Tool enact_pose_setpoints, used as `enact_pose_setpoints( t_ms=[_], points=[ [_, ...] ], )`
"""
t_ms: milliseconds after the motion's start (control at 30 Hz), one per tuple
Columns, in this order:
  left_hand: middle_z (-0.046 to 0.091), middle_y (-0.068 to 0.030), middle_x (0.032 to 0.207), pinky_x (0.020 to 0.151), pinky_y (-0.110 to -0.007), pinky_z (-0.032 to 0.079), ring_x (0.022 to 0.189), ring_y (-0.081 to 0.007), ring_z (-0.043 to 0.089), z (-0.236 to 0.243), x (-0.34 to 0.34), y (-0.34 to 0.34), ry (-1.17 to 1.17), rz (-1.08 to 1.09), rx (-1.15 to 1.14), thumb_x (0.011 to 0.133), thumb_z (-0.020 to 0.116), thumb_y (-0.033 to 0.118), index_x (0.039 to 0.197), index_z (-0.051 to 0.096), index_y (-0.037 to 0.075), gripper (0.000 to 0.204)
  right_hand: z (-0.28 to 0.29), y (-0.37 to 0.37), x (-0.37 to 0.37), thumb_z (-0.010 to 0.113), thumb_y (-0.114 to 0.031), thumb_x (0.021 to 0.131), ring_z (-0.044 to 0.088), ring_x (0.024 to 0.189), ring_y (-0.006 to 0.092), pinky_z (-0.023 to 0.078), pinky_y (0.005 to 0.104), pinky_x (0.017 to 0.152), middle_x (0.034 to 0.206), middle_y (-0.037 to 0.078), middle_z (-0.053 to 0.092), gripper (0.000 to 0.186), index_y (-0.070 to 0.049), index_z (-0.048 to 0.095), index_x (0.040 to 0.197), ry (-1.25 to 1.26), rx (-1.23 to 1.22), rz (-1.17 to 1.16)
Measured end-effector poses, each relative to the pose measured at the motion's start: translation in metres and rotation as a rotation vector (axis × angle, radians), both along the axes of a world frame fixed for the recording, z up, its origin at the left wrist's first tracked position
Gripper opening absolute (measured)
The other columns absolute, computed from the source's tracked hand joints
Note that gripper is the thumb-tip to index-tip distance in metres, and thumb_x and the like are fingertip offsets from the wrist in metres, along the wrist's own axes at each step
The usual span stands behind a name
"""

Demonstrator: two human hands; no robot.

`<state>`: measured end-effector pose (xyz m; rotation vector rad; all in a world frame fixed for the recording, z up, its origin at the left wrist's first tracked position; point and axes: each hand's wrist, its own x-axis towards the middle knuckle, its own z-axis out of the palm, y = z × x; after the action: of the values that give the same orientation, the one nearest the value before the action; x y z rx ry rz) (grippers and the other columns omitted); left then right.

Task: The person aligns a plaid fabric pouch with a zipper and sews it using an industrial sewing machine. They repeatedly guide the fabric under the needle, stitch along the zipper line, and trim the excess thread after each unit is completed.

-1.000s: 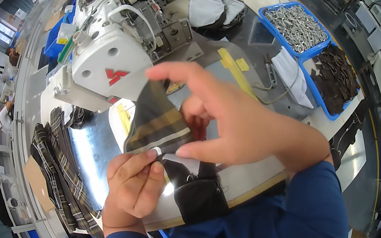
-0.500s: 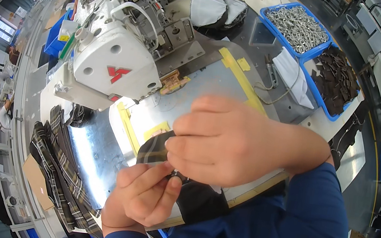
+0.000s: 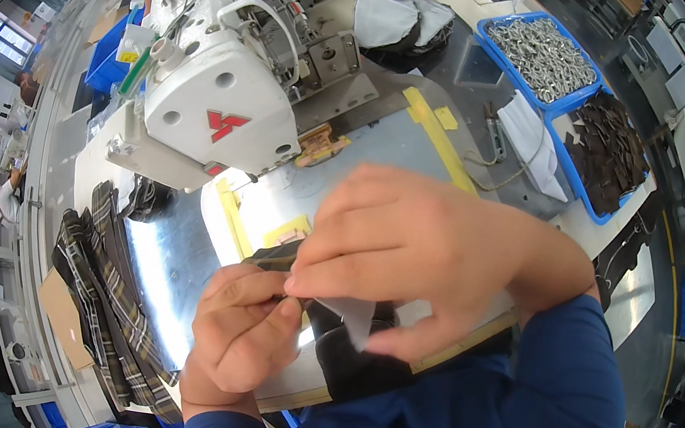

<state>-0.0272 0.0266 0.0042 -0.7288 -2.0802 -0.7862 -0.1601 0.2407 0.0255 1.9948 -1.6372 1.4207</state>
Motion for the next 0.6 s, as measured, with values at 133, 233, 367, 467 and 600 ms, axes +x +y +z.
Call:
enact_pose_setpoints(
  t_ms=[133,233,367,467,600],
  points=[
    [0.068,-0.0079,0.085,0.065,-0.039,0.058,0.082,-0.0291,0.074,-0.001,0.001,0.001,-0.016,0.01,-0.004,0.076,0.082,-0.013,0.102,0.071,0.004,0.034,-0.014,-0.009,0.005,0.078,-0.01,0.078,0.067,0.092,0.028,0.053,0.0402,0.079,0.095,0.008,0.068,0.022,-0.004,0.07,0.097,0.129,-0.071,-0.129],
    [0.067,-0.0088,0.083,0.065,-0.038,0.058,0.081,-0.0298,0.075,0.006,0.003,-0.001,-0.059,-0.015,-0.015,0.075,0.087,-0.007,0.097,0.073,0.004,0.029,-0.017,-0.013,0.006,0.075,-0.012,0.081,0.067,0.087,0.0252,0.053,0.0379,0.076,0.088,0.006,0.066,0.014,-0.003,0.069,0.089,0.203,-0.125,-0.173],
    [0.07,-0.0105,0.084,0.067,-0.037,0.058,0.079,-0.0285,0.076,0.033,0.004,-0.015,-0.224,-0.049,0.163,0.075,0.092,0.011,0.09,0.077,0.003,0.022,-0.012,-0.009,0.012,0.074,-0.014,0.082,0.067,0.085,0.0233,0.052,0.0366,0.075,0.085,0.005,0.064,0.013,-0.003,0.067,0.083,0.233,-0.124,-0.187],
    [0.074,-0.0098,0.086,0.068,-0.035,0.058,0.077,-0.0252,0.075,0.043,0.002,-0.024,-0.354,-0.023,0.226,0.07,0.09,0.018,0.086,0.082,0.004,0.023,-0.009,-0.008,0.016,0.074,-0.014,0.081,0.067,0.086,0.023,0.052,0.0364,0.076,0.085,0.004,0.063,0.014,-0.003,0.066,0.083,0.235,-0.116,-0.183],
    [0.075,-0.0087,0.088,0.069,-0.035,0.058,0.077,-0.0245,0.073,0.042,0.002,-0.024,-0.389,-0.038,0.145,0.065,0.088,0.011,0.085,0.083,0.005,0.021,-0.009,-0.008,0.016,0.074,-0.015,0.082,0.067,0.086,0.0228,0.052,0.0358,0.076,0.086,0.005,0.064,0.014,-0.003,0.067,0.085,0.239,-0.111,-0.172]
  ],
)
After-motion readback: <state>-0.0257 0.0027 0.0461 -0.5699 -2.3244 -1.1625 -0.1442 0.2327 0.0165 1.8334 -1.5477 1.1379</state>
